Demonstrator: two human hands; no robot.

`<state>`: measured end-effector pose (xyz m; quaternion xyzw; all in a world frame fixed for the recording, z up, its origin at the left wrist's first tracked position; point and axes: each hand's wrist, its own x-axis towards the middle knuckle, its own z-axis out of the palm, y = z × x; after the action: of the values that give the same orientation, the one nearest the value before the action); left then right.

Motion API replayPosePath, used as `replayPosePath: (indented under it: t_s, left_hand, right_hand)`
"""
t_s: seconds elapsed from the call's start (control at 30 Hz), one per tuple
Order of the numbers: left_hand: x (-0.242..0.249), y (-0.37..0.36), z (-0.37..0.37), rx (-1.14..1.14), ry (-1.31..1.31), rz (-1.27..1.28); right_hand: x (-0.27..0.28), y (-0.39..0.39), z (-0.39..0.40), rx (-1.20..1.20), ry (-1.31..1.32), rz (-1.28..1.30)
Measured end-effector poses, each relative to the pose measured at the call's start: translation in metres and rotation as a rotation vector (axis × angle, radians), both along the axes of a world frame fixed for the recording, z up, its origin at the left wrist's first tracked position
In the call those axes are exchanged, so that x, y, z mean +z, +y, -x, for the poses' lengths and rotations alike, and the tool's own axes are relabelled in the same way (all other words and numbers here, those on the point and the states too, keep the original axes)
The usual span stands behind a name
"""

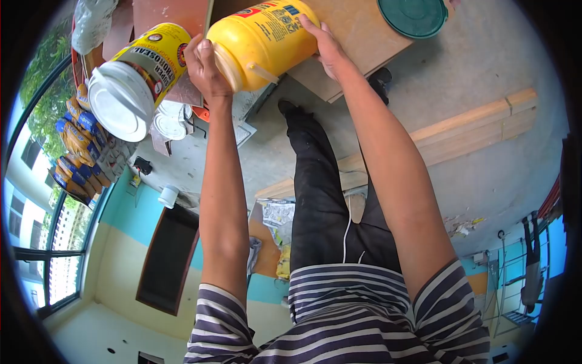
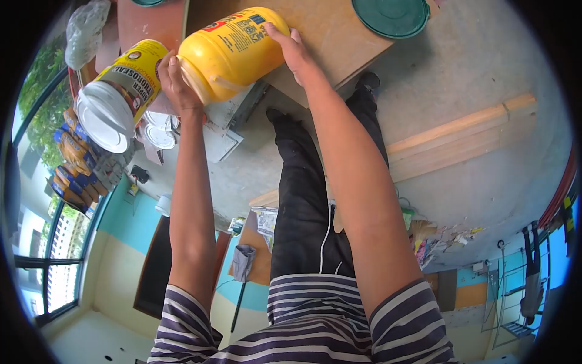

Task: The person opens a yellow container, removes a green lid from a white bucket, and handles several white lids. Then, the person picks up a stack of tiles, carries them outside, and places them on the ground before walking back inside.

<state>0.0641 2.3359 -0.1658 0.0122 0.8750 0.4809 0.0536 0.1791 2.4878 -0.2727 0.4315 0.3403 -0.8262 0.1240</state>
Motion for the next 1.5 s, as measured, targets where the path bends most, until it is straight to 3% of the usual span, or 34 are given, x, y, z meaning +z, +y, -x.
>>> replayPosePath:
  t_s: [0.1, 0.17, 0.23, 0.3, 0.37, 0.5, 0.57, 0.63, 0.7, 0.83, 0.97, 1.1, 1.27, 1.37, 1.5]
  left_hand:
    - [-0.025, -0.034, 0.003, 0.173, -0.101, -0.126]
    - [-0.034, -0.049, -0.004, 0.210, -0.179, -0.303]
    - [-0.038, -0.061, -0.014, 0.276, -0.208, -0.298]
    - [-0.049, -0.074, -0.022, 0.278, -0.207, -0.358]
    - [-0.044, -0.077, -0.032, 0.253, -0.199, -0.391]
    - [-0.010, -0.075, -0.068, 0.270, -0.242, -0.276]
    - [0.012, -0.083, -0.095, 0.259, -0.198, -0.059]
    - [0.044, -0.098, -0.126, 0.270, -0.177, -0.016]
    - [0.073, -0.127, -0.153, 0.266, -0.177, 0.011]
    - [0.109, -0.211, -0.205, 0.303, -0.277, 0.051]
    - [0.111, -0.312, -0.241, 0.486, -0.471, -0.028]
    - [0.105, -0.379, -0.256, 0.669, -0.444, -0.154]
    - [0.127, -0.397, -0.228, 0.414, -0.378, -0.046]
    - [0.135, -0.379, -0.206, 0.234, -0.399, 0.034]
    - [0.125, -0.337, -0.189, 0.104, -0.405, 0.021]
  right_hand:
    - [-0.027, -0.014, 0.010, 0.028, -0.104, -0.182]
    - [-0.014, -0.014, 0.012, 0.014, -0.049, -0.118]
    - [-0.001, -0.011, 0.009, 0.102, 0.022, -0.108]
    - [0.025, -0.016, 0.010, 0.115, -0.086, -0.146]
    - [0.012, -0.022, -0.001, 0.071, -0.040, -0.170]
    - [0.049, -0.047, -0.037, -0.024, -0.088, -0.170]
    - [0.060, -0.065, -0.069, -0.036, -0.012, -0.155]
    - [0.090, -0.098, -0.100, -0.113, -0.136, -0.172]
    - [0.082, -0.119, -0.158, -0.093, -0.139, -0.207]
    - [0.100, -0.192, -0.194, 0.036, -0.140, -0.009]
    - [0.137, -0.288, -0.166, 0.151, -0.153, 0.054]
    - [0.095, -0.353, -0.159, 0.204, -0.261, 0.230]
    - [0.110, -0.378, -0.145, 0.114, -0.170, 0.328]
    - [0.111, -0.353, -0.137, 0.053, -0.131, 0.238]
    - [0.090, -0.289, -0.115, 0.043, 0.003, 0.308]
